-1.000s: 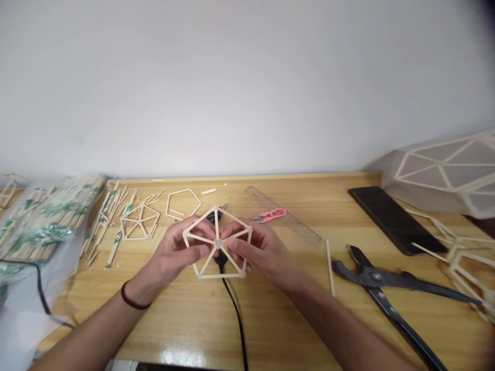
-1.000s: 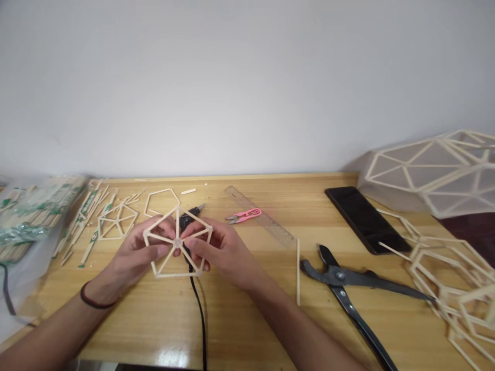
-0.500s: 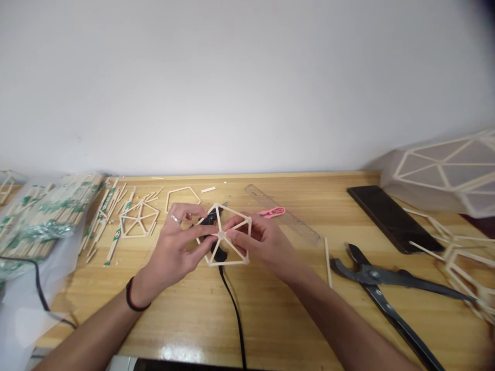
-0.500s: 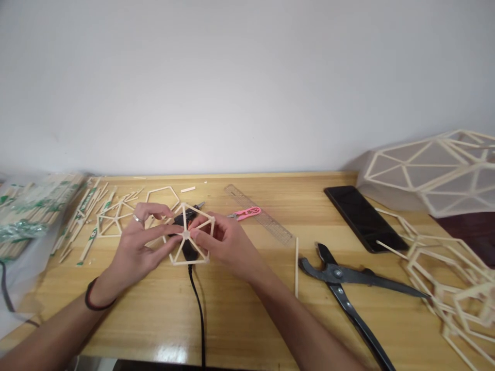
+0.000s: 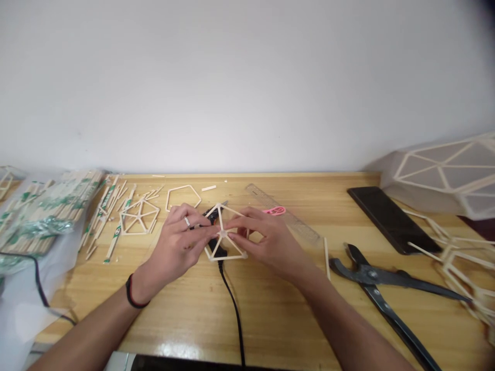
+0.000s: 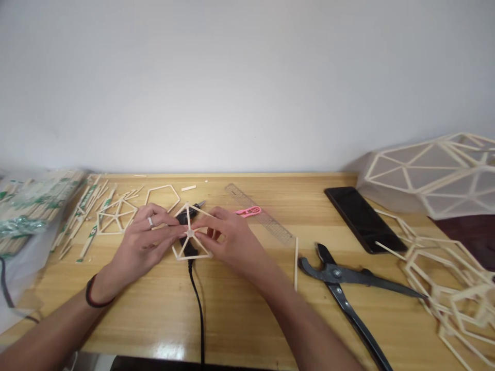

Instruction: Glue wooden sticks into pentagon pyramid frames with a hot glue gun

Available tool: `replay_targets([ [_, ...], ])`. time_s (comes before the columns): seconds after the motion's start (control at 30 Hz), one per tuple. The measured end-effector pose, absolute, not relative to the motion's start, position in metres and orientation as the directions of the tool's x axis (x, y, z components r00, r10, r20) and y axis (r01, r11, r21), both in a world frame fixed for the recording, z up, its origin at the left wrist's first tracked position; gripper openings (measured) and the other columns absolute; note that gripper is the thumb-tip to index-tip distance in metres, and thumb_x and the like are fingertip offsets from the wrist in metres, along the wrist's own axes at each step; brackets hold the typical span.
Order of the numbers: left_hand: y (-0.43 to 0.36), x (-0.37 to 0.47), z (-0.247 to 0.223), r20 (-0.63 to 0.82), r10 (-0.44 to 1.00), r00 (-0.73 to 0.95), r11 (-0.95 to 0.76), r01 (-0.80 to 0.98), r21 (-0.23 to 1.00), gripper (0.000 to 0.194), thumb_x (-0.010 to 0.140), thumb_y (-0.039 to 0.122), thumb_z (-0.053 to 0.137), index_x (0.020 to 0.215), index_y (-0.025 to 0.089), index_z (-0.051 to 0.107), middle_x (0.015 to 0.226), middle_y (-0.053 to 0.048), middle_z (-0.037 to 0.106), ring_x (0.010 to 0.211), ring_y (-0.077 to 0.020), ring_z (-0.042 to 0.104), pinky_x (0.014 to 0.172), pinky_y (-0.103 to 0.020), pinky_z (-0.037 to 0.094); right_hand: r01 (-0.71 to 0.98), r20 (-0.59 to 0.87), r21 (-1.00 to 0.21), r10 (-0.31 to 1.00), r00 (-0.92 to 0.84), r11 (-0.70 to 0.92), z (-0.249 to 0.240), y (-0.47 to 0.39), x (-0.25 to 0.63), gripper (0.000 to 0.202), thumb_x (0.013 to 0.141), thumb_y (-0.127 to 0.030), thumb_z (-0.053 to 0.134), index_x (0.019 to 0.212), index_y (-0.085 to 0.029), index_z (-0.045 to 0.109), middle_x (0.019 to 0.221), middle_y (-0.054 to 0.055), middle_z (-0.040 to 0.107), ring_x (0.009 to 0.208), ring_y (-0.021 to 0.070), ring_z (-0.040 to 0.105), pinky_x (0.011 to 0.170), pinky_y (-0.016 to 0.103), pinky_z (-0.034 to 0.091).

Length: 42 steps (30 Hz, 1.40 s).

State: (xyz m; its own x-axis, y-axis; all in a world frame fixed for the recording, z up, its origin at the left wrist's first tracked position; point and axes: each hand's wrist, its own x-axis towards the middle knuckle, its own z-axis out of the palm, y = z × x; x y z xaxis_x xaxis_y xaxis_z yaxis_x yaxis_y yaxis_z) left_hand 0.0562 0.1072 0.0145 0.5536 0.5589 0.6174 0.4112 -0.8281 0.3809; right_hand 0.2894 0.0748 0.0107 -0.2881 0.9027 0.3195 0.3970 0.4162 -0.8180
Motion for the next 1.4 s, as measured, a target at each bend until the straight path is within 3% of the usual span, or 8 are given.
replay_targets([
  [0.17,0.107,0.057,0.017,0.623,0.554,0.553,-0.832,0.405,0.380,0.019,0.097,0.018,0.072,0.106,0.029,0.083,0.090,-0.004,0.082,0.083,-0.0210,0.062,0.075,-0.038,0.047,0.415,0.349,-0.796,0.895,-0.279,0.440,0.008,0.075,0.293,0.012,0.098,-0.025,0.070,0.102,-0.026,0.081,0.097,0.004,0.077,0.075,0.0171,0.071,0.071,0.030,0.061],
  [0.4,0.104,0.057,0.017,0.618,0.534,0.577,-0.842,0.426,0.330,0.019,0.097,0.016,0.072,0.108,0.028,0.082,0.084,-0.002,0.079,0.084,-0.0215,0.061,0.076,-0.038,0.042,0.450,0.465,-0.711,0.842,-0.274,0.540,0.003,0.078,0.292,0.017,0.101,-0.020,0.066,0.103,-0.027,0.081,0.118,0.009,0.077,0.106,0.0234,0.074,0.090,0.037,0.062],
  [0.67,0.104,0.057,0.015,0.611,0.513,0.602,-0.851,0.449,0.272,0.016,0.096,0.013,0.072,0.106,0.023,0.080,0.089,-0.003,0.080,0.088,-0.0215,0.059,0.075,-0.038,0.042,0.510,0.525,-0.608,0.790,-0.315,0.608,-0.001,0.079,0.293,0.020,0.103,-0.018,0.063,0.104,-0.023,0.083,0.118,0.011,0.072,0.094,0.0195,0.074,0.082,0.032,0.063],
  [1.03,0.106,0.060,0.014,0.647,0.486,0.587,-0.872,0.372,0.317,0.012,0.091,0.012,0.080,0.100,0.019,0.078,0.089,-0.004,0.079,0.086,-0.0197,0.061,0.076,-0.034,0.050,0.556,0.631,-0.469,0.701,-0.333,0.686,-0.004,0.078,0.290,0.018,0.104,-0.018,0.063,0.096,-0.019,0.079,0.112,0.012,0.072,0.083,0.0177,0.073,0.070,0.030,0.061],
  [1.4,0.106,0.059,0.014,0.639,0.484,0.597,-0.875,0.315,0.368,0.013,0.090,0.008,0.079,0.100,0.017,0.076,0.088,-0.004,0.077,0.086,-0.0180,0.063,0.080,-0.035,0.053,0.540,0.623,-0.486,0.706,-0.337,0.687,-0.003,0.072,0.286,0.013,0.101,-0.013,0.062,0.096,-0.018,0.073,0.113,0.013,0.069,0.081,0.0168,0.071,0.065,0.028,0.057],
])
